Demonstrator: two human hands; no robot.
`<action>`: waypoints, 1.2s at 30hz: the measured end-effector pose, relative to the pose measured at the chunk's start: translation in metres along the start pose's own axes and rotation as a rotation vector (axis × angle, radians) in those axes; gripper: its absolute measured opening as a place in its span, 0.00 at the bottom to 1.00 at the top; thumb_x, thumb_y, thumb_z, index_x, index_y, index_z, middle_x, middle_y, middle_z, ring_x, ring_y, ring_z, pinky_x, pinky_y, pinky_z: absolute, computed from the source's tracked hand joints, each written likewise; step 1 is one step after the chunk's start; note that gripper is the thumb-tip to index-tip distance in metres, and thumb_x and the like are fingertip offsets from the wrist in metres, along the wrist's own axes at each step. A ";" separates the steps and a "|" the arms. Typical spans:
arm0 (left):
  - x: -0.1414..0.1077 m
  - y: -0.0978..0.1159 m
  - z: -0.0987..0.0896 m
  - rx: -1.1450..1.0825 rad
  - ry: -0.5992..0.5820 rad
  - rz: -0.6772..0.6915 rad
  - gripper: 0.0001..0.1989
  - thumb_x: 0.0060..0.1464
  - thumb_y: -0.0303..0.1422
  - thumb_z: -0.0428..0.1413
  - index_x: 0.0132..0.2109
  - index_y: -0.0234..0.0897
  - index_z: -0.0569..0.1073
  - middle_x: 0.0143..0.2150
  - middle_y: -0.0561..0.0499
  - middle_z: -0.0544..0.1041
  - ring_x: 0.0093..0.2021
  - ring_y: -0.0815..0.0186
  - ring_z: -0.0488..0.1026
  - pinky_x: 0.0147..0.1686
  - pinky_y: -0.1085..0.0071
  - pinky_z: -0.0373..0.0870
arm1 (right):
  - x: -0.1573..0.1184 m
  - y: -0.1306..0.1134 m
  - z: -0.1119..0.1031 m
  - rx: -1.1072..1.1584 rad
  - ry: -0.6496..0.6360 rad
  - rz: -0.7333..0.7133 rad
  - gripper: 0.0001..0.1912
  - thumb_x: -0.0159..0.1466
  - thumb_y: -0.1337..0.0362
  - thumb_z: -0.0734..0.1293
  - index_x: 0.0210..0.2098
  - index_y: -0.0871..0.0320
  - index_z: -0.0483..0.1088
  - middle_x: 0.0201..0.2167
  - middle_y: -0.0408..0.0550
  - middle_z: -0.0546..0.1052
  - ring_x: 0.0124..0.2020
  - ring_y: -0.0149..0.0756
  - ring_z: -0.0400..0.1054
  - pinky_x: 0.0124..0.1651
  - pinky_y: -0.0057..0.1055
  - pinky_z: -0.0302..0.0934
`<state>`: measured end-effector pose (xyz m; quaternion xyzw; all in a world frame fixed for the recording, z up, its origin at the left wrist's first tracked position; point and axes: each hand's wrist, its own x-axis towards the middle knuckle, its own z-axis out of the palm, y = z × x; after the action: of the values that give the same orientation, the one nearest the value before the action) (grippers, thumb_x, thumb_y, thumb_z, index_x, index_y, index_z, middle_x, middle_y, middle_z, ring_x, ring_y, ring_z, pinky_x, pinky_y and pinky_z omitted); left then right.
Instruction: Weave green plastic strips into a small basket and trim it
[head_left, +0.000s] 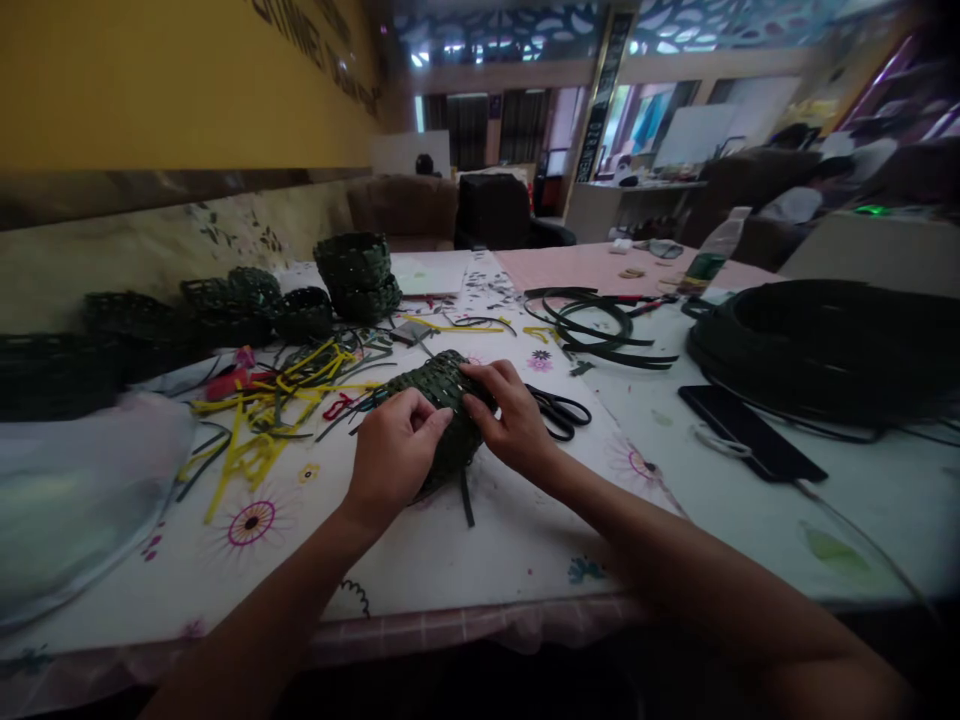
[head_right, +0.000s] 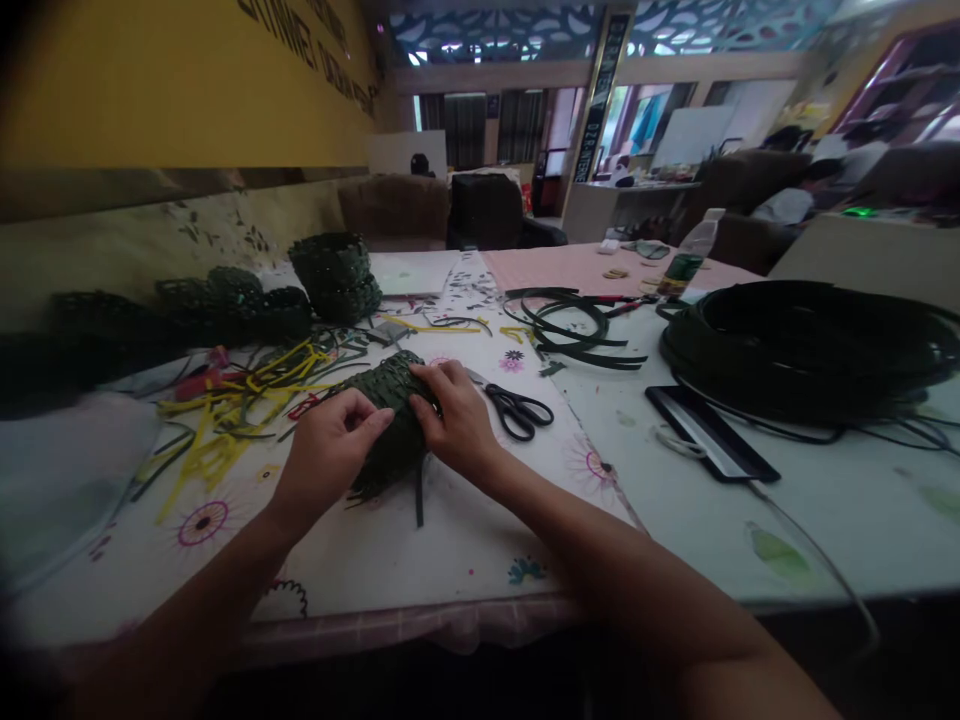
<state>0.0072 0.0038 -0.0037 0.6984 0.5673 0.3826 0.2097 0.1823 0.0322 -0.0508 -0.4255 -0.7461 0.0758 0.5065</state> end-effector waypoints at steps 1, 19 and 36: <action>0.001 0.000 0.000 -0.003 -0.001 -0.015 0.13 0.57 0.37 0.58 0.27 0.37 0.68 0.24 0.56 0.68 0.26 0.69 0.63 0.30 0.69 0.56 | -0.001 -0.001 0.000 -0.009 -0.001 -0.005 0.16 0.68 0.64 0.63 0.55 0.59 0.69 0.45 0.56 0.71 0.47 0.47 0.69 0.51 0.45 0.67; 0.004 0.000 -0.004 0.117 0.031 -0.020 0.12 0.55 0.37 0.58 0.27 0.38 0.69 0.21 0.56 0.68 0.25 0.68 0.63 0.28 0.71 0.54 | -0.005 -0.006 0.002 0.020 0.004 0.036 0.14 0.68 0.66 0.62 0.53 0.53 0.67 0.44 0.52 0.68 0.46 0.44 0.69 0.50 0.43 0.67; 0.005 0.001 0.004 0.110 0.064 0.053 0.11 0.56 0.36 0.59 0.28 0.38 0.69 0.23 0.57 0.67 0.26 0.68 0.63 0.31 0.71 0.56 | -0.006 -0.008 0.007 -0.015 0.017 0.020 0.14 0.67 0.66 0.63 0.52 0.55 0.67 0.44 0.54 0.69 0.46 0.46 0.69 0.49 0.44 0.67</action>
<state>0.0117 0.0091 -0.0038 0.7111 0.5753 0.3782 0.1424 0.1732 0.0252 -0.0534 -0.4372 -0.7380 0.0714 0.5090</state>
